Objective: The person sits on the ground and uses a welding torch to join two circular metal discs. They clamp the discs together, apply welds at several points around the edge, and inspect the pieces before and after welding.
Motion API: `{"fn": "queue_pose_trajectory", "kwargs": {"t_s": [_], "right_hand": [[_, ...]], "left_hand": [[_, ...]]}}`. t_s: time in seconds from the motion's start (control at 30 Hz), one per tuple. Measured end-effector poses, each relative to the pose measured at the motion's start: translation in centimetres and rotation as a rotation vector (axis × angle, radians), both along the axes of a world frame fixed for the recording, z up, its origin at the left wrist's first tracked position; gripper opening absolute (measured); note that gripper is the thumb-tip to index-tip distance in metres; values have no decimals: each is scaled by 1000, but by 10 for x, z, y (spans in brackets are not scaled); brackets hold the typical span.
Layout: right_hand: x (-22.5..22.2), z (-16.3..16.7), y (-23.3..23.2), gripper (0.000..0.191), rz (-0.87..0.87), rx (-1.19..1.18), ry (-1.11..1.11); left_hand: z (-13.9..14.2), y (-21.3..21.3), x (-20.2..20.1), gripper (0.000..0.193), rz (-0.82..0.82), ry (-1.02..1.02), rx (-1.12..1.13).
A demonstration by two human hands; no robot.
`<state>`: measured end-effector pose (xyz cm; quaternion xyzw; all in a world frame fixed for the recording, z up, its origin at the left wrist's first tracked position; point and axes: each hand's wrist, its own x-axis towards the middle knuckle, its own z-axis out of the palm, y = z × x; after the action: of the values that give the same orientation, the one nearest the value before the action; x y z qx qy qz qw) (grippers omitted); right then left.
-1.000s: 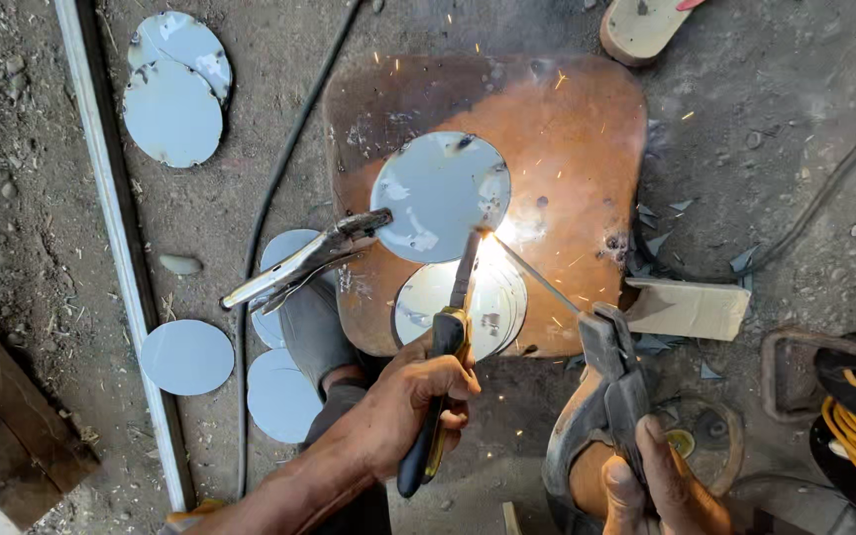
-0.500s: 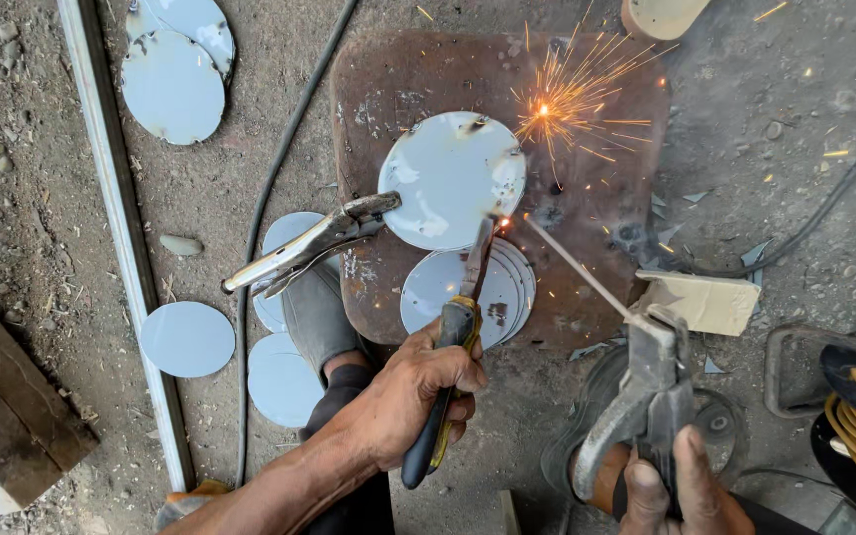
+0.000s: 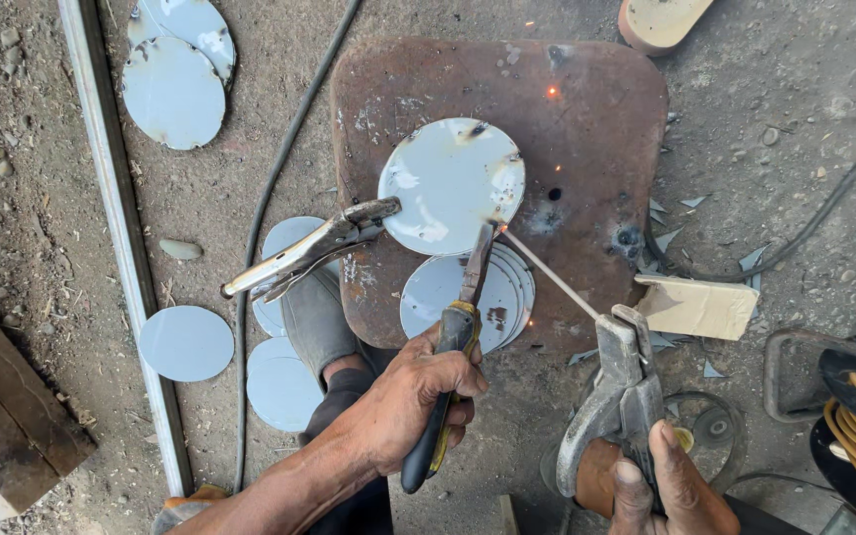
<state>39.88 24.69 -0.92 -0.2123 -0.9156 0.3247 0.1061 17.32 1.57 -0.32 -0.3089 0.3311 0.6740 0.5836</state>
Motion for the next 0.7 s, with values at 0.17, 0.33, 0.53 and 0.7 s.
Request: {"fn": "queue_pose_trajectory", "kwargs": {"t_s": [0.17, 0.33, 0.53, 0.7], "right_hand": [[-8, -6, 3, 37, 74, -10, 115], [-11, 2, 0, 39, 68, 19, 44], [-2, 2, -2, 39, 3, 59, -9], [14, -6, 14, 37, 57, 176, 97]], "left_hand": [[5, -1, -5, 33, -74, 31, -44], [6, 1, -6, 35, -89, 9, -66], [5, 1, -5, 34, -59, 16, -53], [9, 0, -8, 33, -47, -24, -42]]}}
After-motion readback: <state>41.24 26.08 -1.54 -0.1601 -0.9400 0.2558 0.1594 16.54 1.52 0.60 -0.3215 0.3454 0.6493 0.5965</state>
